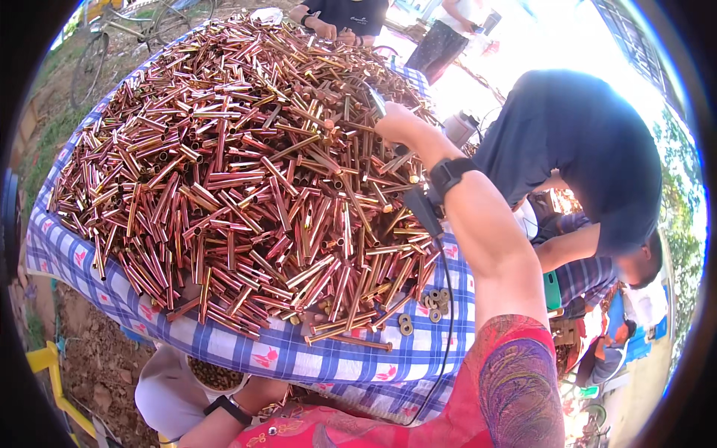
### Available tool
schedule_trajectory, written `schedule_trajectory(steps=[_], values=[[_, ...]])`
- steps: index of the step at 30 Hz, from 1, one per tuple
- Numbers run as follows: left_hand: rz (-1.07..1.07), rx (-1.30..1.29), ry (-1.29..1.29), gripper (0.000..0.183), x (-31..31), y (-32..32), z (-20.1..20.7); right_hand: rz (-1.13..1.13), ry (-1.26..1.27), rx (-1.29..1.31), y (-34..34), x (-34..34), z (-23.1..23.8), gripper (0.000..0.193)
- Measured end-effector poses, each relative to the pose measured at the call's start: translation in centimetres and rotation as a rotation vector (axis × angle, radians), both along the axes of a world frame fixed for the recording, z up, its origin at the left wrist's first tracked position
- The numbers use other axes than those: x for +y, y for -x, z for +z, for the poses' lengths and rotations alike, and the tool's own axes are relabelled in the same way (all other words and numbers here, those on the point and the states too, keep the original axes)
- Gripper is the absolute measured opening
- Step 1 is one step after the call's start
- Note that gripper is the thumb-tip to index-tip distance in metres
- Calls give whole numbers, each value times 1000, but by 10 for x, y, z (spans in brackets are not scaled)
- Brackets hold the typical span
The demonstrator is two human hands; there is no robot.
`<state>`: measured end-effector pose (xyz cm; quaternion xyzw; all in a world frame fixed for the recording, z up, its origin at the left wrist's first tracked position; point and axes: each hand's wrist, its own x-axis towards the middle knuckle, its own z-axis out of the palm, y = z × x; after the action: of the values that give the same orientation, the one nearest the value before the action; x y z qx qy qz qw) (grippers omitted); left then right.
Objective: Assemble metal tubes with nuts and bolts in an outdoor workshop.
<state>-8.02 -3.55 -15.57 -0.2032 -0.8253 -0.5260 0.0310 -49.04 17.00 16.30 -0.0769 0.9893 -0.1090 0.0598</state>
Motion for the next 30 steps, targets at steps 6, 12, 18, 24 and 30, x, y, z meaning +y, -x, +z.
schedule_trajectory(steps=[6, 12, 18, 24, 30], values=[[-107, -147, -82, 30, 2, -1, -2, -37, 301, -139, -12, 10, 7, 16], [-19, -40, -7, 29, 2, 1, 7, -108, 287, -141, -23, -1, 8, 20], [-52, -107, 43, 30, -1, -1, 2, -116, 430, -201, -68, -3, 29, 51], [-80, -64, 133, 31, 0, -5, -13, -79, 466, -215, -110, -5, 51, 70], [-34, -109, 32, 34, 2, -5, -2, -62, 422, -166, -145, -12, 46, 69]])
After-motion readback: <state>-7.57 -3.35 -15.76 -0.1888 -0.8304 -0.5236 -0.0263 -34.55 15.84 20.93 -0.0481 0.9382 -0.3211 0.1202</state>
